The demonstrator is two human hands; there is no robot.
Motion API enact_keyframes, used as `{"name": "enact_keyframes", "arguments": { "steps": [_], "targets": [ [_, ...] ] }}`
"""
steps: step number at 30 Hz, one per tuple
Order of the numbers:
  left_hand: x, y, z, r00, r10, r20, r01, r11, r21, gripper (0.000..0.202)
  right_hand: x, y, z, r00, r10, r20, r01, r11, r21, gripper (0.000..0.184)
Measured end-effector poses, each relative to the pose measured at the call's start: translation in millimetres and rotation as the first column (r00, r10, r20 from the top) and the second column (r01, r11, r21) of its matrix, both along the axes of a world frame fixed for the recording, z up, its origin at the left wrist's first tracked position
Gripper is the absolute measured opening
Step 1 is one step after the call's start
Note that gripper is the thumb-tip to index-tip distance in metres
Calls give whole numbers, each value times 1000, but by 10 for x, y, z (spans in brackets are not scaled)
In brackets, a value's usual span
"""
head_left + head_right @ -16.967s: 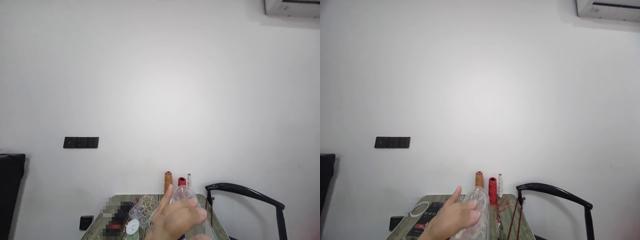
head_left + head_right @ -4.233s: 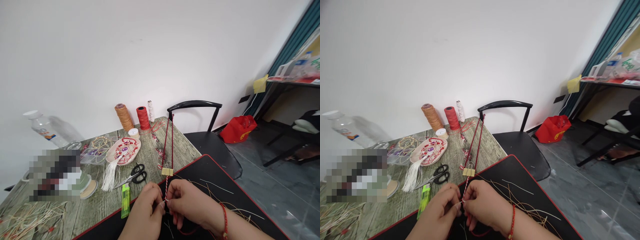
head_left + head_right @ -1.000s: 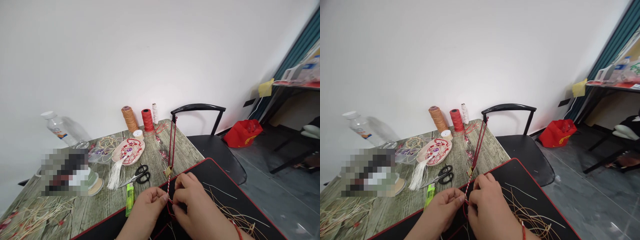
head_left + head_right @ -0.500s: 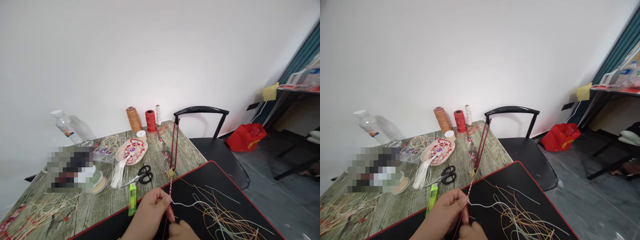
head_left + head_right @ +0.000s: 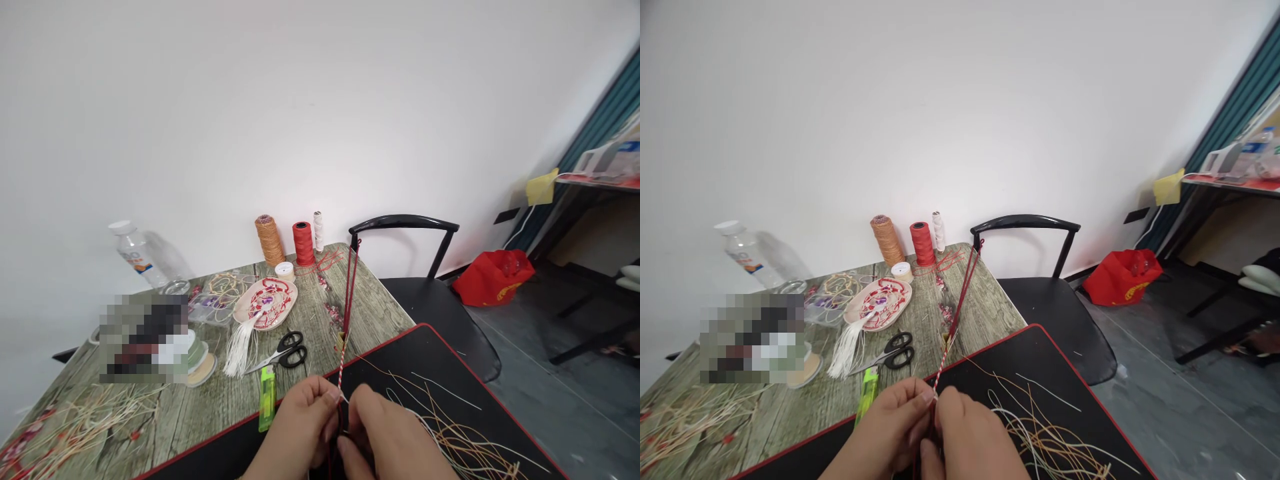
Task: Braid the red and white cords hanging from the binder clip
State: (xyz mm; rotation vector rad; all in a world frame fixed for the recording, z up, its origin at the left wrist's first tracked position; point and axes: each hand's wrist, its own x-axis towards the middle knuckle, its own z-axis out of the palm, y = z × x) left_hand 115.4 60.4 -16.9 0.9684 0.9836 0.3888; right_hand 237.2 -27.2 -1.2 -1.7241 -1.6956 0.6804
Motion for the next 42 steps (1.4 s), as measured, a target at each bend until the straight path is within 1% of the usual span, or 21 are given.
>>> {"name": "enact_keyframes", "arguments": {
  "steps": [2,3,7,9,10,12,13,14,17,18,20,22,27,28,31,35,39,42],
  "targets": [
    [10,1,18,1000,-8,-29,9,1000,19,35,25,83,-50,987,-96,-128,91,995,-45,16],
    [17,3,34,999,-5,-40,6,999,37,36,16,105,-83,972,-127,-199,116,991,-64,18],
    [33,15,57,999,4,-45,1,993,117,36,-80,139,-255,892,-180,-416,173,983,-55,20],
    [28,18,33,1000,-11,-24,15,990,139,35,-114,158,-328,834,-197,-516,203,978,-45,17],
    [23,20,19,1000,-21,-13,22,988,153,35,-122,170,-350,792,-197,-577,201,978,-57,15],
    [13,22,5,999,-40,-8,41,982,186,34,-119,195,-356,709,-206,-674,183,977,-105,12],
    [8,24,10,999,-48,-15,50,978,203,33,-108,204,-342,694,-218,-686,187,975,-121,11],
    [3,26,23,998,-54,-26,58,974,217,32,-93,209,-319,707,-232,-668,204,971,-122,11],
    [-9,34,96,997,-64,-52,74,971,229,30,-40,202,-241,828,-267,-493,280,959,-49,12],
    [-12,39,121,996,-63,-57,74,971,225,30,-26,193,-222,859,-266,-437,283,959,-27,13],
    [-19,50,148,996,-65,-62,76,975,211,30,-12,172,-198,900,-255,-354,265,964,-23,14],
    [-29,64,135,995,-78,-61,89,974,209,29,-15,153,-183,927,-237,-292,236,971,-38,15],
    [-60,64,31,992,-119,-50,129,951,281,20,-30,136,-129,955,-189,-231,179,982,-64,1],
    [-63,58,25,991,-119,-55,130,946,298,18,-29,138,-120,957,-181,-226,172,983,-59,1],
    [-65,37,55,990,-112,-82,134,932,337,14,-17,146,-115,968,-149,-203,146,989,-31,5],
    [-66,23,124,985,-117,-127,159,908,388,17,2,148,-138,983,-116,-142,119,993,15,15],
    [-71,23,144,981,-111,-157,169,887,430,20,-2,128,-154,981,-128,-147,128,992,-10,10],
    [-75,24,138,981,-131,-145,182,881,436,21,-16,120,-171,993,-99,-69,99,995,-6,14]
  ]
}}
